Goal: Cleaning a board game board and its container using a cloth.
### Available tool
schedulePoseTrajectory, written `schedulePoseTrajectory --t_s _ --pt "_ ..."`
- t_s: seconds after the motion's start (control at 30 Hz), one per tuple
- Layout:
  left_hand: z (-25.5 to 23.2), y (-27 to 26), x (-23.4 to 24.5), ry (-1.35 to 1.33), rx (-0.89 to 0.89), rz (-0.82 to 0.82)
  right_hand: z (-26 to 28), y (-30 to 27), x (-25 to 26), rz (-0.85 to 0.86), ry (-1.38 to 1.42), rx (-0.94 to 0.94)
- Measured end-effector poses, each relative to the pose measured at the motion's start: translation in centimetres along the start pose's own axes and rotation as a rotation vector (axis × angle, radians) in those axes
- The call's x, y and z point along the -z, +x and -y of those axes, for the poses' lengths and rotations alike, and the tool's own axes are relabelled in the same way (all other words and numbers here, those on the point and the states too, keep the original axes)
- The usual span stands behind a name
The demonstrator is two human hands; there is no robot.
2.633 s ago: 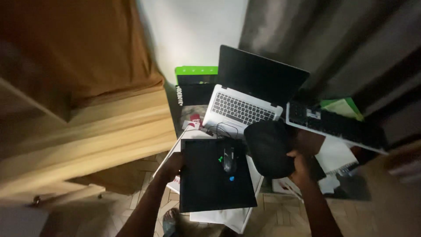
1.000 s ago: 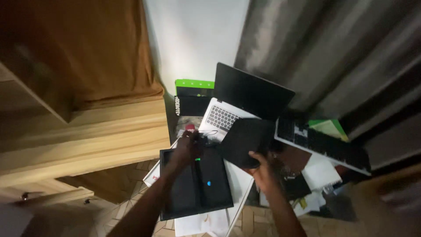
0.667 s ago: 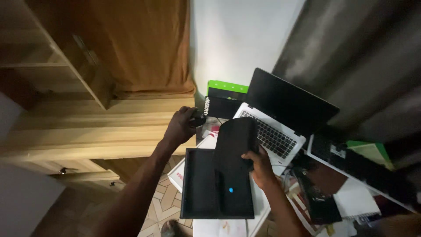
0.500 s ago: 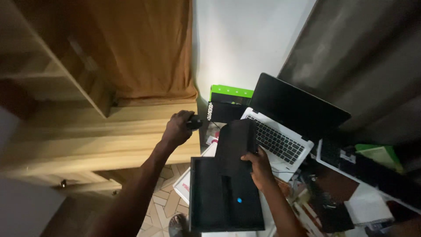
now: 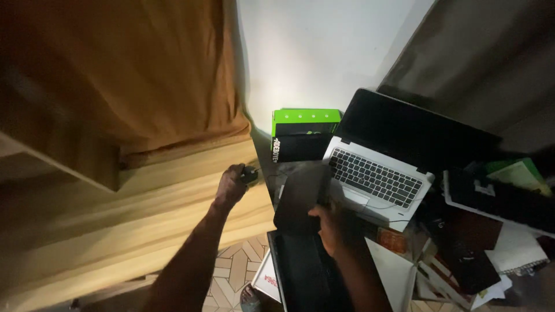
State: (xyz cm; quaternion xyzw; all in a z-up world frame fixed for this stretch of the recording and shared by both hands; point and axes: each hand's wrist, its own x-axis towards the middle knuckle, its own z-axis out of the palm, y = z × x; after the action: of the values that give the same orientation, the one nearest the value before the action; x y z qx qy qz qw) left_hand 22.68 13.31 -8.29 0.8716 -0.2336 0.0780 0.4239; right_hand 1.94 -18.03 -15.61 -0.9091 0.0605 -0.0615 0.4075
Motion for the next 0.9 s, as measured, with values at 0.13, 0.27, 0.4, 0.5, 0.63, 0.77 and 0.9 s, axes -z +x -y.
schedulePoseTrajectory --t_s 0.13,0.27,0.4,0.5,0.63,0.77,0.9 --pt "1.9 -0.9 -1.0 -0.026 0.058 0.069 13.6 1.0 4.0 -0.103 0.347 -0.632" --pt "1.3 -0.7 -0.1 0.05 -0.131 -0.011 12.4 1.0 3.4 -0.135 0.608 -0.675" --pt "2.8 -1.0 -1.1 0.162 -0.068 0.041 14.1 0.5 5.5 -0.079 0.725 -0.553" --pt "0.6 -1.6 -0.8 0.334 -0.105 0.01 17.0 0.4 9.4 0.024 0.259 -0.647" --pt "-3.3 -2.2 -0.2 0.31 -0.173 0.095 13.0 -0.5 10.6 -0.089 0.72 -0.739" --pt "-5.8 -4.8 -1.7 0.104 -0.133 0.088 4.8 -2.9 12.8 -0.086 0.744 -0.71" --pt "-8.1 -10.7 -4.2 0.087 0.143 0.184 10.6 -6.9 19.9 0.0 1.117 -0.41"
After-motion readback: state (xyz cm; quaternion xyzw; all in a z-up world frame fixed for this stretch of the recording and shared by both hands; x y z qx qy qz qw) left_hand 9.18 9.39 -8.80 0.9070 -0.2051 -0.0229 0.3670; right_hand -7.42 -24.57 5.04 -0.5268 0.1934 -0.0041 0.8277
